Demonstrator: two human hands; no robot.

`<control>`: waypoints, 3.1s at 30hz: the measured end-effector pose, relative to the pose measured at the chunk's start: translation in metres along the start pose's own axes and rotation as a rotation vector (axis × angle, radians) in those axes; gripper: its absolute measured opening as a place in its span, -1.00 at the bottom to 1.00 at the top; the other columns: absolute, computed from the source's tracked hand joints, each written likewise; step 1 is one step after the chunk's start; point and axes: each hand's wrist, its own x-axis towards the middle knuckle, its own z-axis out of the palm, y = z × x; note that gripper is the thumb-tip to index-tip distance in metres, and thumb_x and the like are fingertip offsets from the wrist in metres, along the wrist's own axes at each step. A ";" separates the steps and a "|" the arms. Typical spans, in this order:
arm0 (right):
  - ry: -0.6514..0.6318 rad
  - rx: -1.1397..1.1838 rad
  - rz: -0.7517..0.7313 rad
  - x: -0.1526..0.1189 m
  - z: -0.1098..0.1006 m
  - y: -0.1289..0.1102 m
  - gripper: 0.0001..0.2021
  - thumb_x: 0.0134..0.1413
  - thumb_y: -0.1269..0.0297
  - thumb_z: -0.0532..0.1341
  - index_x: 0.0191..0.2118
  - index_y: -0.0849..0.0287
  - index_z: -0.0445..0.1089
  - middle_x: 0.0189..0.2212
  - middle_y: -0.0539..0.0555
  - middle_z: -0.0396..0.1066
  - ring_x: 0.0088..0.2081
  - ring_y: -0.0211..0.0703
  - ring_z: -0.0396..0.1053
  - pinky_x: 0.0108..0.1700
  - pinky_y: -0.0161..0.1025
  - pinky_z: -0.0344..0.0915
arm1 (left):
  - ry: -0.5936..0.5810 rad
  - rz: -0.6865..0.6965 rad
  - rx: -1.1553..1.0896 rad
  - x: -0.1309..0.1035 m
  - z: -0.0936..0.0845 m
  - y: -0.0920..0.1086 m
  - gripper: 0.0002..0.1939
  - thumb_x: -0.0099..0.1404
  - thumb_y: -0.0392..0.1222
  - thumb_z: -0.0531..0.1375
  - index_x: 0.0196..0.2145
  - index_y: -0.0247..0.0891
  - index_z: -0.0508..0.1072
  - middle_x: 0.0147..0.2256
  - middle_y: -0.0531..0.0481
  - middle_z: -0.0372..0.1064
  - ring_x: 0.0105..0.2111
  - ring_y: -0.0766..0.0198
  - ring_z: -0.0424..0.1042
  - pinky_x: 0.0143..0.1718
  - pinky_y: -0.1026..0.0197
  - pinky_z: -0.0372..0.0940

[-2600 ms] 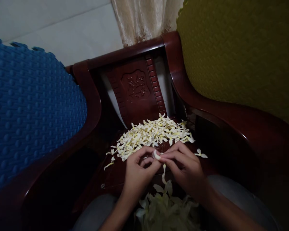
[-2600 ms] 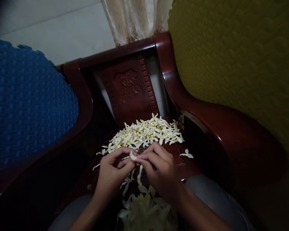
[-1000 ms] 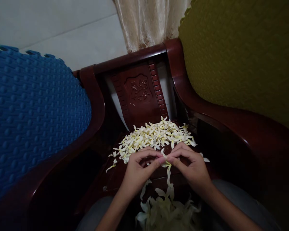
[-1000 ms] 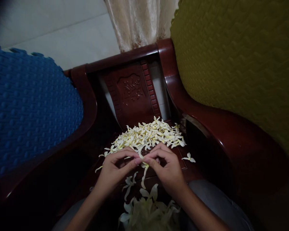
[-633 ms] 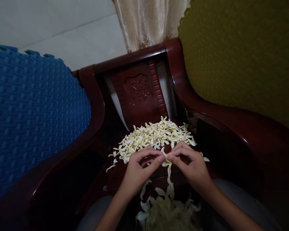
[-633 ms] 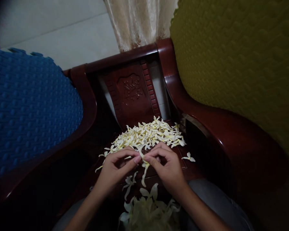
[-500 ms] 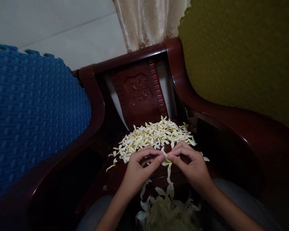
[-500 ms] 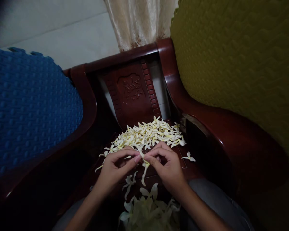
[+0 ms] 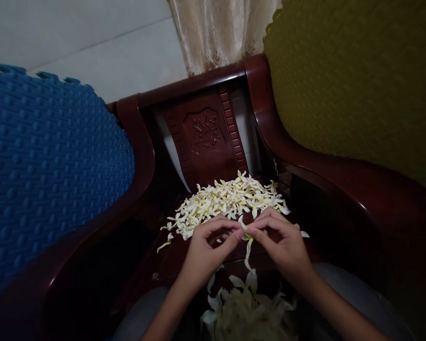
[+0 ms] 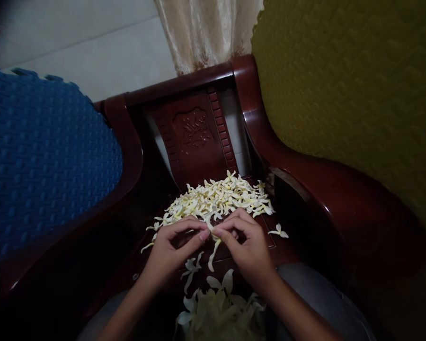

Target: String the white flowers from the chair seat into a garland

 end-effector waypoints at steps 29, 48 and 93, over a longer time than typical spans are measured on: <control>-0.003 -0.032 -0.028 -0.001 0.000 0.001 -0.92 0.05 0.35 0.29 -0.44 0.15 0.49 -0.47 0.01 0.33 -0.40 -0.23 0.30 -0.40 -0.30 0.23 | -0.011 0.003 0.003 0.000 -0.002 -0.003 -0.86 0.17 -0.19 0.28 -0.35 -0.32 0.56 -0.40 -0.04 0.41 -0.39 0.32 0.38 -0.37 0.33 0.27; 0.225 -0.156 0.043 0.007 -0.016 0.018 -0.85 0.08 0.26 0.25 -0.45 0.17 0.46 -0.43 0.03 0.35 -0.35 -0.18 0.31 -0.30 -0.26 0.20 | -0.105 0.070 -0.009 -0.006 0.003 0.002 -0.96 0.12 -0.32 0.24 -0.46 -0.34 0.48 -0.46 -0.01 0.34 -0.45 0.37 0.31 -0.44 0.38 0.20; -0.012 -0.280 -0.100 -0.002 -0.007 0.010 -0.85 0.14 0.37 0.19 -0.28 0.14 0.54 -0.38 0.09 0.53 -0.35 -0.14 0.47 -0.33 -0.28 0.37 | -0.233 0.026 0.091 0.001 -0.001 0.002 -0.87 0.21 -0.21 0.18 -0.42 -0.32 0.47 -0.44 0.01 0.29 -0.41 0.32 0.26 -0.36 0.30 0.17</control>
